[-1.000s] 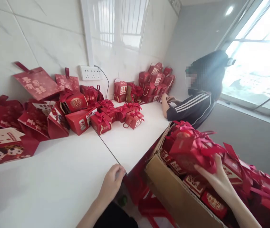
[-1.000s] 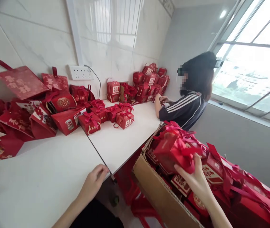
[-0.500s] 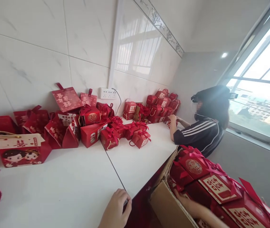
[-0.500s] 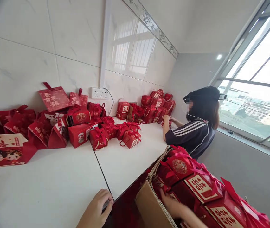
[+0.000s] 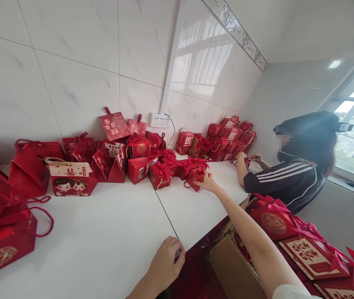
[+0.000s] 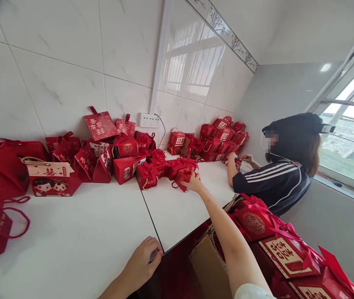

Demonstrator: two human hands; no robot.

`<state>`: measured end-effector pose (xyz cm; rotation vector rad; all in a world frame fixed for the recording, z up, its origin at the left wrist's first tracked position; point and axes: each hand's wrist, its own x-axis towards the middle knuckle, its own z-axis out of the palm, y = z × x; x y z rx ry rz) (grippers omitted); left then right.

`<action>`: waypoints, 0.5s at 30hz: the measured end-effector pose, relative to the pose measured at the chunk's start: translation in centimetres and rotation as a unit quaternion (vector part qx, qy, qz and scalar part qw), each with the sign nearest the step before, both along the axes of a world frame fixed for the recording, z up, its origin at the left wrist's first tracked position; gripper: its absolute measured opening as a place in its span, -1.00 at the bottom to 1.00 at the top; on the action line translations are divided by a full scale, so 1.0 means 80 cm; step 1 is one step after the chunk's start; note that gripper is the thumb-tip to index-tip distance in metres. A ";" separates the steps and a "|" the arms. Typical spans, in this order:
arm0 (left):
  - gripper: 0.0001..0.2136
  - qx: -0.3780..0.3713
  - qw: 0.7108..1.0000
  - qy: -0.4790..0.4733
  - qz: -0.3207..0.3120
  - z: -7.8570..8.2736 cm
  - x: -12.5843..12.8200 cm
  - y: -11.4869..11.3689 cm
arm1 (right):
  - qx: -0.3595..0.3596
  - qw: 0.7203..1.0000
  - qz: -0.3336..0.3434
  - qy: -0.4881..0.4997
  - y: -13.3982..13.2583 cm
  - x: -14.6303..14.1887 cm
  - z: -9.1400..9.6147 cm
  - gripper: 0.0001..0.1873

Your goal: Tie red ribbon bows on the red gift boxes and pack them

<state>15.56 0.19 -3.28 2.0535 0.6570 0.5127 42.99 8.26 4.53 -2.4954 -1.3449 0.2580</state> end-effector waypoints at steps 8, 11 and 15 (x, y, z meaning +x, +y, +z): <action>-0.83 0.016 1.000 0.019 -0.018 -0.003 0.000 0.003 | 0.128 0.959 0.006 0.253 -0.071 0.011 0.019 -0.34; -0.82 0.039 0.998 0.027 -0.030 -0.005 0.001 0.004 | 0.199 0.859 0.024 0.471 -0.131 -0.013 0.032 -0.48; -0.80 0.052 0.998 0.020 -0.037 -0.010 0.002 0.008 | 0.257 0.651 -0.011 0.715 -0.206 -0.050 0.047 -0.59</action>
